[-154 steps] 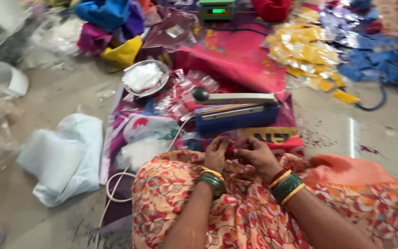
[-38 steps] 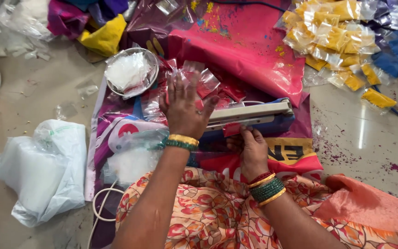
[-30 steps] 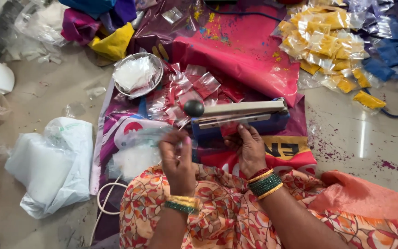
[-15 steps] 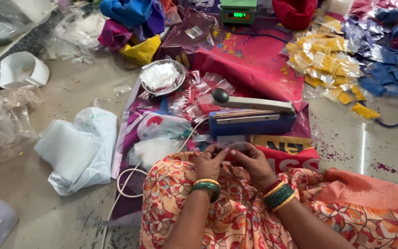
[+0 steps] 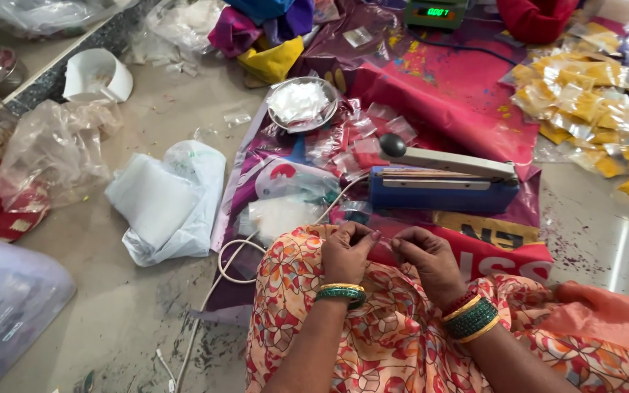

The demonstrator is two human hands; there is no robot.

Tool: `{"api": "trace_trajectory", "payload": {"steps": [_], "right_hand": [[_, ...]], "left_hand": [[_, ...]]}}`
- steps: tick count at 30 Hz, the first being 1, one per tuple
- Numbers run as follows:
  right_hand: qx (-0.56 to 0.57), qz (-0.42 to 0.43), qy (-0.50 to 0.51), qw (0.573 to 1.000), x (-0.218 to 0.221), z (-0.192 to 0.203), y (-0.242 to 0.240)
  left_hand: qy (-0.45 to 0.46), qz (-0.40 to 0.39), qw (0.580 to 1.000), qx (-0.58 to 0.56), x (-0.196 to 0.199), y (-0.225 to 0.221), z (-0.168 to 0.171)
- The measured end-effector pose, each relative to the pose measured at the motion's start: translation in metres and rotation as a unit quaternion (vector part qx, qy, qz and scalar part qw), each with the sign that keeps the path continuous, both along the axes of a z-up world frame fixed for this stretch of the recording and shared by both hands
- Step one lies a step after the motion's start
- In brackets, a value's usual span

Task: The person seals small plastic bags containing red powder using a manual heat sealer.

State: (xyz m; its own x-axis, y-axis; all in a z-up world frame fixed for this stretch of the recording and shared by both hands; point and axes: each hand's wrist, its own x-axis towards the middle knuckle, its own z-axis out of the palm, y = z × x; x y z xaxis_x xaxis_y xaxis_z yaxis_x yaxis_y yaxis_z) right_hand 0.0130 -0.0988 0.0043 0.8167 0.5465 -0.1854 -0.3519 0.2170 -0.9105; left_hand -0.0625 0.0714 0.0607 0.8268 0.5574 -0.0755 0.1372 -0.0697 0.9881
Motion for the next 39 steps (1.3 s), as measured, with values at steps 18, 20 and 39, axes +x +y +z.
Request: {"api": "trace_trajectory", "payload": {"steps": [18,20,39], "right_hand": [[0.061,-0.014,0.123,0.99,0.006,0.032,0.002],[0.071,-0.009,0.137,0.988,0.006,0.032,0.002],[0.14,-0.039,0.183,0.972,0.005,0.016,0.005]], "left_hand": [[-0.004,-0.053,0.949,-0.31,0.024,-0.008,-0.044],[-0.007,-0.058,0.947,-0.317,0.023,-0.009,-0.041],[-0.021,-0.081,0.947,-0.31,0.02,-0.013,-0.024]]}}
